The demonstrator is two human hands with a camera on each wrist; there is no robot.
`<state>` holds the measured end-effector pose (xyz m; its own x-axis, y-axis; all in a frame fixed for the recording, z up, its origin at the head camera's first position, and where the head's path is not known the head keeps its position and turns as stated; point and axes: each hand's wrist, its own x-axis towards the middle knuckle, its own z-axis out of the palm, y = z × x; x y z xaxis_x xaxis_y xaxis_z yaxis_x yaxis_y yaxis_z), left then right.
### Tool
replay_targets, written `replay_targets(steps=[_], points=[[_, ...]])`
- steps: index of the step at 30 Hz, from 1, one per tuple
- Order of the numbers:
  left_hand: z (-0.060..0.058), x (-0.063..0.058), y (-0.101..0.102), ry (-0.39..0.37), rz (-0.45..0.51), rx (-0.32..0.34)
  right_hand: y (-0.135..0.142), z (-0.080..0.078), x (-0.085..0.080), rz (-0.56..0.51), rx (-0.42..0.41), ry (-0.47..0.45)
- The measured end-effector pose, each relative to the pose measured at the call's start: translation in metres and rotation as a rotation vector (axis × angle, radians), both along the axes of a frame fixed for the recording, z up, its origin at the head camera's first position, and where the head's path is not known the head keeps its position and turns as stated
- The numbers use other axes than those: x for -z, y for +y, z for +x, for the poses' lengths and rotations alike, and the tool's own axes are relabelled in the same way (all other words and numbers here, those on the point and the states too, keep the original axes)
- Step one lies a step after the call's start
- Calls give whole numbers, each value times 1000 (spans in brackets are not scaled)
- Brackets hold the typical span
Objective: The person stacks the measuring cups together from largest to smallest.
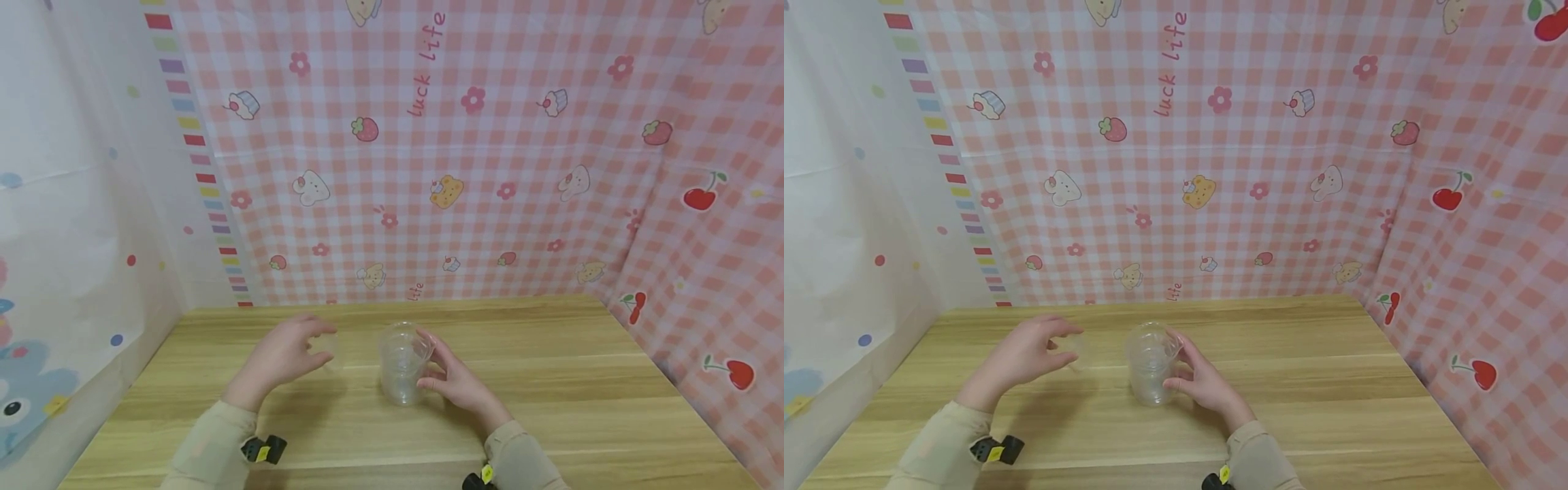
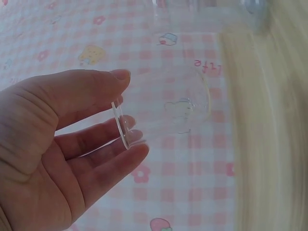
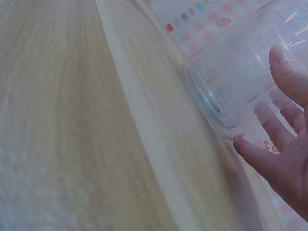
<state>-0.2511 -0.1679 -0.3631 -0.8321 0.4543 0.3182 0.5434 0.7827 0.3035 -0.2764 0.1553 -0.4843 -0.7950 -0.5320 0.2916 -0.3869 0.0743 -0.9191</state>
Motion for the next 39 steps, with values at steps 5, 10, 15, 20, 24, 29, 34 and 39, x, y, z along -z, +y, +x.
replay_targets(steps=[5,10,15,20,24,29,34,39], points=[[0,-4,4,-3,42,2,0,0,1,0,-1,0],[0,-5,8,4,57,13,0,0,1,4,1,1],[-2,-6,12,34,43,25,0,0,1,7,4,0],[-2,-12,15,46,51,30,1,0,0,5,0,1],[-1,-18,18,65,65,45,1,0,1,5,-4,6],[-1,-24,23,82,71,53,0,-1,1,2,-8,8],[0,-30,29,81,80,53,0,-1,0,-6,-13,8],[3,-33,34,75,101,57,0,-1,0,-11,-14,15]])
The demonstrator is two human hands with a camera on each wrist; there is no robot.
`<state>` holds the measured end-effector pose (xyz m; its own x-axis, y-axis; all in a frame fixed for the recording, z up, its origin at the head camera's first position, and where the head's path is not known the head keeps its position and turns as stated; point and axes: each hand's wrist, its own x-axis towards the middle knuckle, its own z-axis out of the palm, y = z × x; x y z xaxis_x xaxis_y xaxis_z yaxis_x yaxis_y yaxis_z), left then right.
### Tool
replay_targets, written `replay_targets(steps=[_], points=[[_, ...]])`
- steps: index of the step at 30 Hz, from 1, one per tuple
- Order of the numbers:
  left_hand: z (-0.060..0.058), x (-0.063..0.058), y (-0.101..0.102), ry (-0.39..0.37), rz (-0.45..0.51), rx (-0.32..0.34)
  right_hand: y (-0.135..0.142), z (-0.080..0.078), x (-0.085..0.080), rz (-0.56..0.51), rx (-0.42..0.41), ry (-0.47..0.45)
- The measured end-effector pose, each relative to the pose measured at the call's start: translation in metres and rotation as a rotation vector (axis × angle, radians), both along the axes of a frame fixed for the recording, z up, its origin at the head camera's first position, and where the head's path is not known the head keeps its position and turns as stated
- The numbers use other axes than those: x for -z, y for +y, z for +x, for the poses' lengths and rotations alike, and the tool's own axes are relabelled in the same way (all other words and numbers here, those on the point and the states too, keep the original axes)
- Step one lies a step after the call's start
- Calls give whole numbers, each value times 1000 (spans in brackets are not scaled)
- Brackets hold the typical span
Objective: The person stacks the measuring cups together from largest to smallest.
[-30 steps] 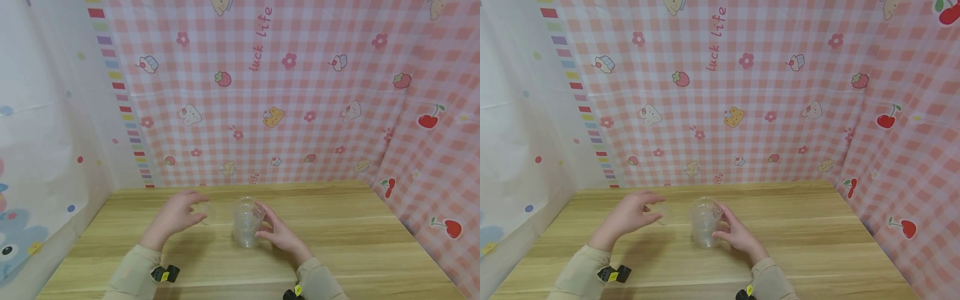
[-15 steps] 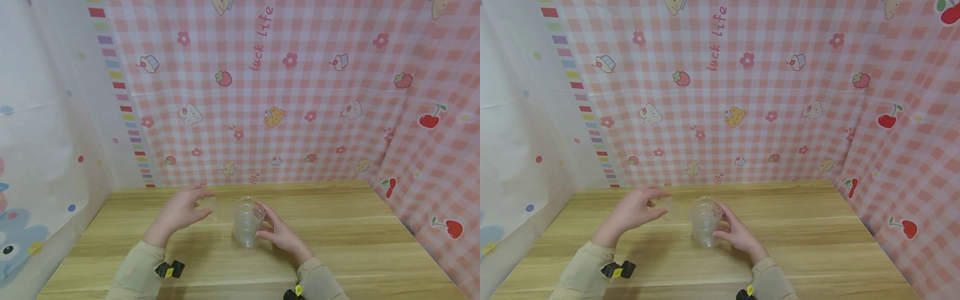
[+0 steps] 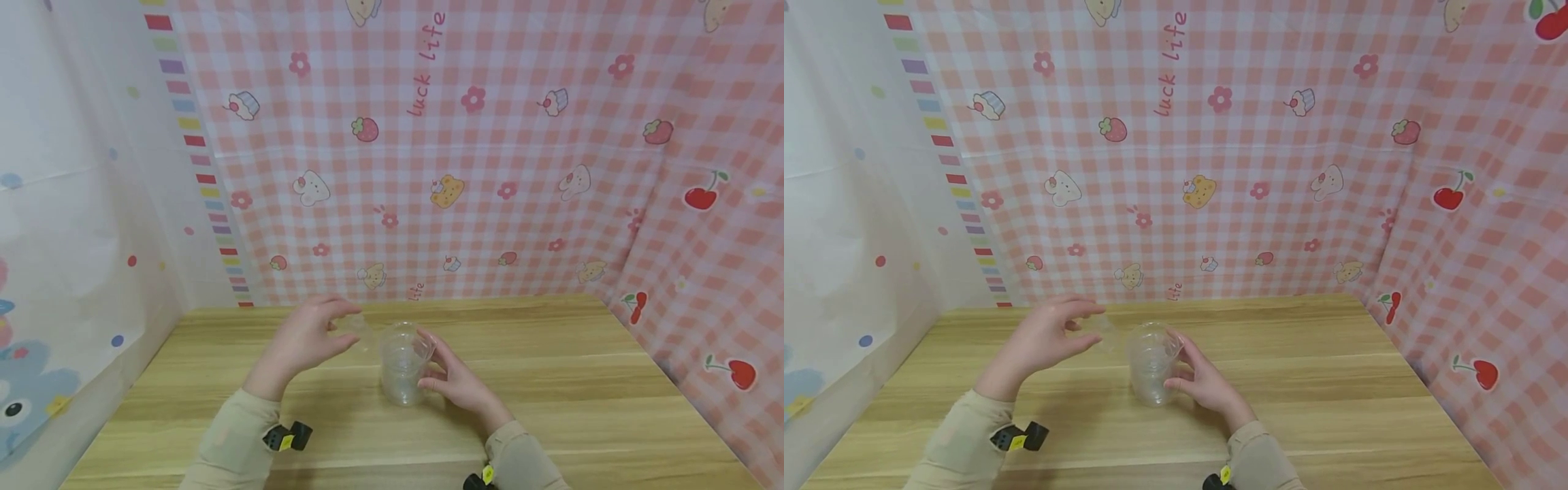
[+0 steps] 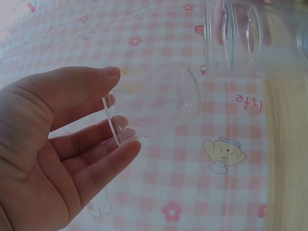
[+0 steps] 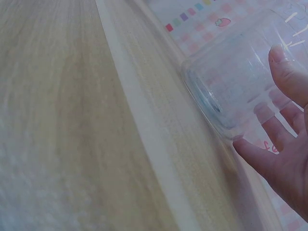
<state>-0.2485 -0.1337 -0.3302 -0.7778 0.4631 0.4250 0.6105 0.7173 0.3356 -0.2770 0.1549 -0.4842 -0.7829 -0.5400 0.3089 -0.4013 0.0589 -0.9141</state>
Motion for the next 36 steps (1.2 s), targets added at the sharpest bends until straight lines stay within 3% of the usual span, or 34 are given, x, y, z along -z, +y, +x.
replay_targets(steps=[19,36], points=[[-4,8,17,123,95,53,0,-1,2,-4,2,4],[-8,6,45,115,21,105,1,0,0,4,-5,2]])
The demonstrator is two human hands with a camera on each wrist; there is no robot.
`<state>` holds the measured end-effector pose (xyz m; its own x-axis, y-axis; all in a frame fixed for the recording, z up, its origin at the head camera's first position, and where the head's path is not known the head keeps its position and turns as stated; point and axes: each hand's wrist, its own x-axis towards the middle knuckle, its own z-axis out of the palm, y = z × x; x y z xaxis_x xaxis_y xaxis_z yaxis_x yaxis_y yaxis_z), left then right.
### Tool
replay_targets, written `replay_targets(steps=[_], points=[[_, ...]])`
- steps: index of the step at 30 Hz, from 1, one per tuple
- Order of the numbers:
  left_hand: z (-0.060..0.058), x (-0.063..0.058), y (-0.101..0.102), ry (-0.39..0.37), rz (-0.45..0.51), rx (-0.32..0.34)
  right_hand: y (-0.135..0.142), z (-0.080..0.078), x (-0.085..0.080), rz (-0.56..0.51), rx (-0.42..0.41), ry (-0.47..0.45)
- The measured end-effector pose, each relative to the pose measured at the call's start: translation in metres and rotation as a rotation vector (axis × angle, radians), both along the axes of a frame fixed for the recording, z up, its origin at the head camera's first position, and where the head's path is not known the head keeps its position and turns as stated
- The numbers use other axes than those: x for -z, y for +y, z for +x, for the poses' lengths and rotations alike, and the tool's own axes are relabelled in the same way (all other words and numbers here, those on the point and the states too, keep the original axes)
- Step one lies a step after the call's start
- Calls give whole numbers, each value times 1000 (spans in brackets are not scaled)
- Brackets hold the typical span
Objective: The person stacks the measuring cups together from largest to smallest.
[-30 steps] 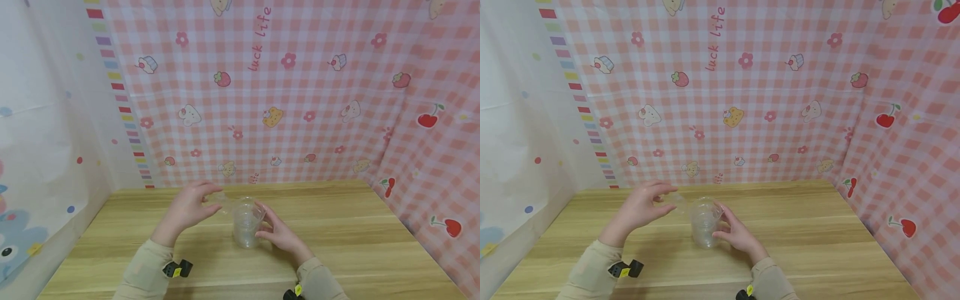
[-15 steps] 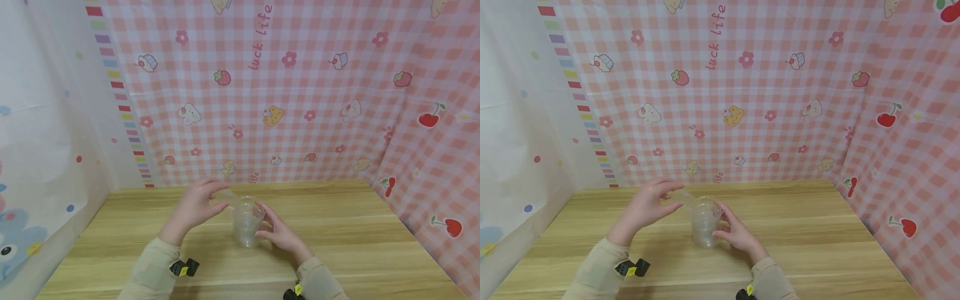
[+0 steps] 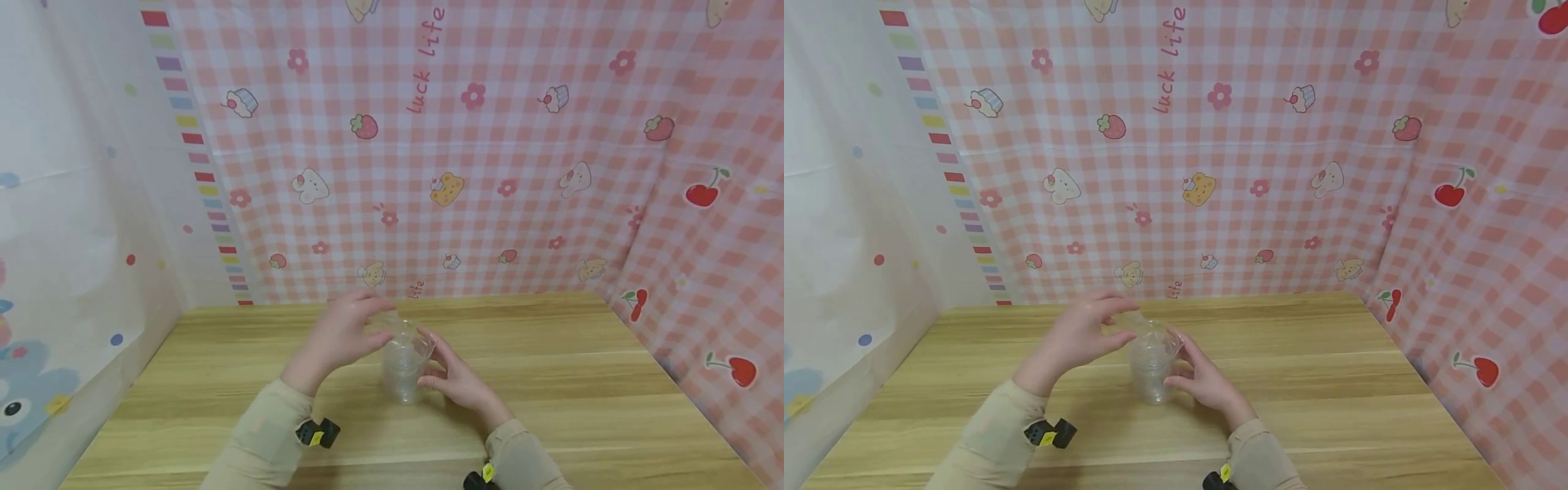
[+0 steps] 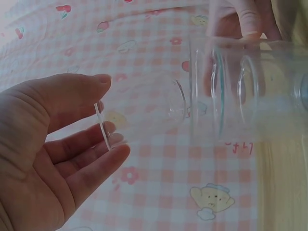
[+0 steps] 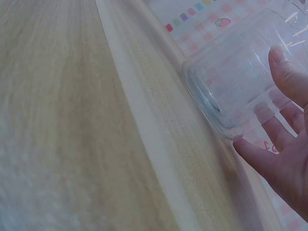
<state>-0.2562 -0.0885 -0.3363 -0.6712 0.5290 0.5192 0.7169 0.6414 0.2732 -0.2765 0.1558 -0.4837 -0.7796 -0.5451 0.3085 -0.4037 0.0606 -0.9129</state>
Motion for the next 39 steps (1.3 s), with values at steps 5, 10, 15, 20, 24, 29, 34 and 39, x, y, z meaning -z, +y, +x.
replay_targets(steps=[5,10,15,20,24,29,34,39], points=[[0,3,7,-3,-8,7,1,-1,1,0,-5,2],[-2,9,11,-35,-16,11,2,-1,1,12,-3,2],[-4,14,16,-94,-50,9,2,0,1,22,2,-1],[-4,16,20,-120,-104,11,2,0,0,29,9,-10],[-4,17,23,-133,-133,5,2,1,0,33,14,-18],[-6,19,25,-137,-180,-8,1,0,0,39,20,-18],[-9,21,28,-160,-225,-15,1,0,0,39,15,-22],[-10,21,30,-188,-257,-25,1,0,-1,40,15,-23]])
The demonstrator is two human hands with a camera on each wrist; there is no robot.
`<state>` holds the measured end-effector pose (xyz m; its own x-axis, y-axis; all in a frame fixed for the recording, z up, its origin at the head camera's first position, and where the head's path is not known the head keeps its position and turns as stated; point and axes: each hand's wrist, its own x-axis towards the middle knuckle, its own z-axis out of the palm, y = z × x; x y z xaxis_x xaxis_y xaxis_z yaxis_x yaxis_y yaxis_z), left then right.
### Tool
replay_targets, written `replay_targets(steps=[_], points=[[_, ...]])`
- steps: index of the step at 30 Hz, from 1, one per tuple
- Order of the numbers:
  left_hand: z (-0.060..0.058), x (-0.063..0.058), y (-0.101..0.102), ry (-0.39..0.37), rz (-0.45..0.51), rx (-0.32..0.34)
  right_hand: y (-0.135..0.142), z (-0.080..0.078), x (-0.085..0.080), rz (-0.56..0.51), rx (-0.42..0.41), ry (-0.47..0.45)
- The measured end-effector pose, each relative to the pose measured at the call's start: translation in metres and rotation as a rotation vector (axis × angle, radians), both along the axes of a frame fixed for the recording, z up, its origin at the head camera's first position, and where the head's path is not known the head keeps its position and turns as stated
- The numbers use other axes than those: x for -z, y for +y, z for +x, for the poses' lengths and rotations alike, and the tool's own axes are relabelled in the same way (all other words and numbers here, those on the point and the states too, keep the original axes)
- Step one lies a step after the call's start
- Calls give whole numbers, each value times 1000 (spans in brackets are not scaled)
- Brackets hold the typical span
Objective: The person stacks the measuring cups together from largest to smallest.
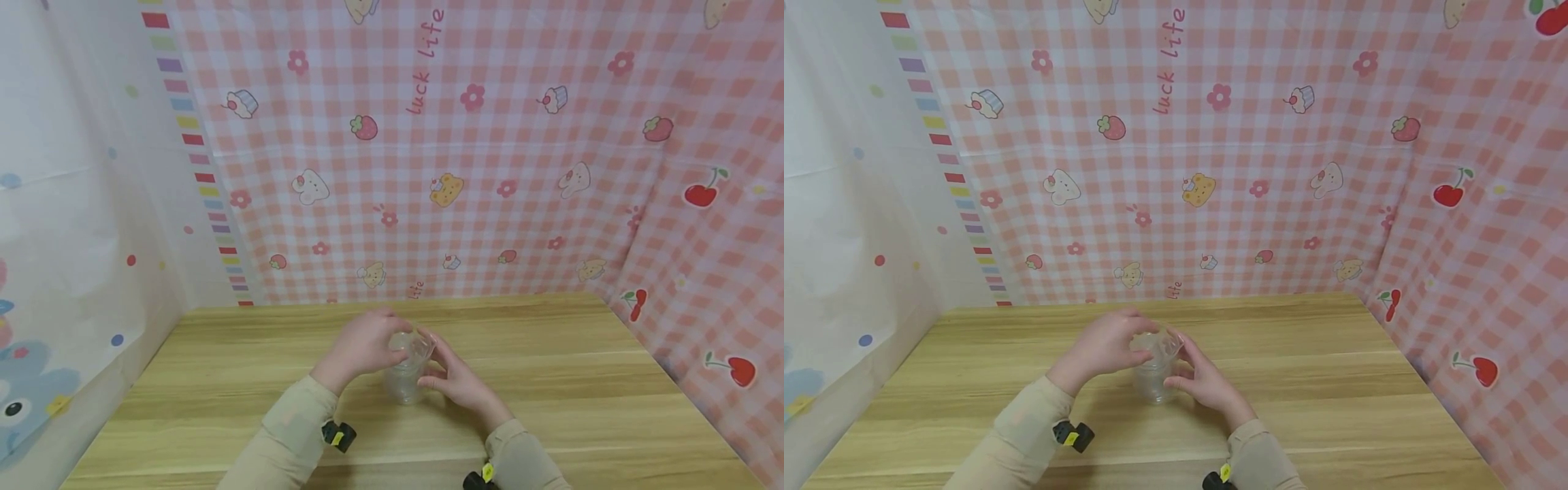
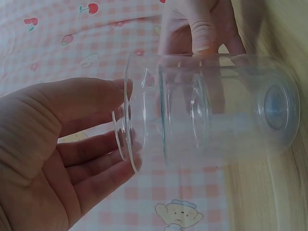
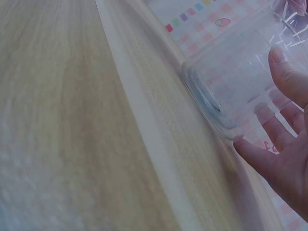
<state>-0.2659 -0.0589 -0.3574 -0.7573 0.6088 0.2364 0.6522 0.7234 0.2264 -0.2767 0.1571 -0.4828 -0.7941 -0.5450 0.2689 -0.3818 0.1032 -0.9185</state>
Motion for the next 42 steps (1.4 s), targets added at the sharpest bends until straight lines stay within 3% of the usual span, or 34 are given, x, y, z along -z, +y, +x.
replay_targets(steps=[42], points=[[-10,-7,21,-124,-171,-13,1,-1,3,-45,-41,-4]])
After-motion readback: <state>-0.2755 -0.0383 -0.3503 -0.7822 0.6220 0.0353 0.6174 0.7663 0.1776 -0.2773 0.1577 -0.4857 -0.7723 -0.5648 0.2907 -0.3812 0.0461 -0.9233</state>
